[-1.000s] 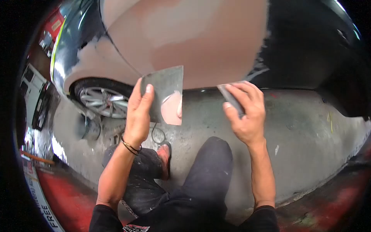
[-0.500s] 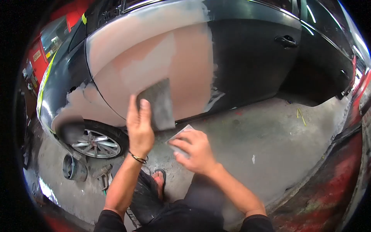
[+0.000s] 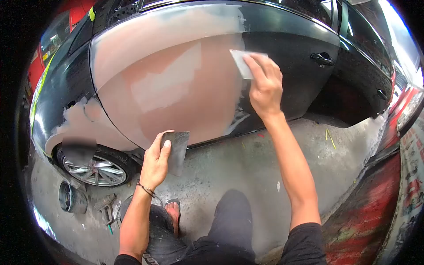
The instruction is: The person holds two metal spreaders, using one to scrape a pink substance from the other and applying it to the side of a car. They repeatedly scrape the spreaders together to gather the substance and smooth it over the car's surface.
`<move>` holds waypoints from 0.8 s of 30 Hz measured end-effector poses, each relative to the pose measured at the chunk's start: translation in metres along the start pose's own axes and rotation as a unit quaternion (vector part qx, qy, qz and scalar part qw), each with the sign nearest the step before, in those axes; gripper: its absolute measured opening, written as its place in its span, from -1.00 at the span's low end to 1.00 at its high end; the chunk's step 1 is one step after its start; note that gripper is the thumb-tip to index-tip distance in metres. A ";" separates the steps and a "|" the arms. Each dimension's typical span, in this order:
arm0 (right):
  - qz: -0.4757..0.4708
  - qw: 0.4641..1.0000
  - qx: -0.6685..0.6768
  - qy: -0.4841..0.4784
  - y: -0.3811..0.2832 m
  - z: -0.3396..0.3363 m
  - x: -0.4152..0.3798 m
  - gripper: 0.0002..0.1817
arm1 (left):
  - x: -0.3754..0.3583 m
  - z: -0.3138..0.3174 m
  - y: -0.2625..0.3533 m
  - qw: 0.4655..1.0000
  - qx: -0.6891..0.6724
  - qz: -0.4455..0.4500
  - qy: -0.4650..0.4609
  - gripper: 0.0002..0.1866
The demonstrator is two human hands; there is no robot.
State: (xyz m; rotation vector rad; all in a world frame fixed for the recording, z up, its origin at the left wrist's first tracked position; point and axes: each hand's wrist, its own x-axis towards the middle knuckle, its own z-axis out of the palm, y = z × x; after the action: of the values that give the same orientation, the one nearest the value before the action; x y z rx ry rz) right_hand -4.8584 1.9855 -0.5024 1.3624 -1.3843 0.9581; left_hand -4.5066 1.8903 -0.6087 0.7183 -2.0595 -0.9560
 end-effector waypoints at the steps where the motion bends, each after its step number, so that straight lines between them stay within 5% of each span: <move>1: -0.070 0.993 -0.091 -0.005 0.008 0.008 0.011 -0.36 | 0.001 -0.001 0.000 1.000 0.003 -0.002 0.003 -0.60; 12: -0.080 0.991 -0.111 0.012 0.043 0.071 0.025 -0.37 | -0.008 -0.030 0.004 0.999 0.011 -0.029 0.014 -0.60; 24: -0.095 0.990 -0.105 -0.013 0.043 0.058 0.050 -0.36 | -0.005 -0.034 0.000 0.998 -0.042 -0.013 0.034 -0.60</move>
State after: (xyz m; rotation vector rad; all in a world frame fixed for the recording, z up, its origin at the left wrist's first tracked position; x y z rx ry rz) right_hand -4.9041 1.9201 -0.4658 1.3237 -1.3075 0.6514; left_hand -4.4765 1.8810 -0.5955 0.7253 -1.9435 -1.0141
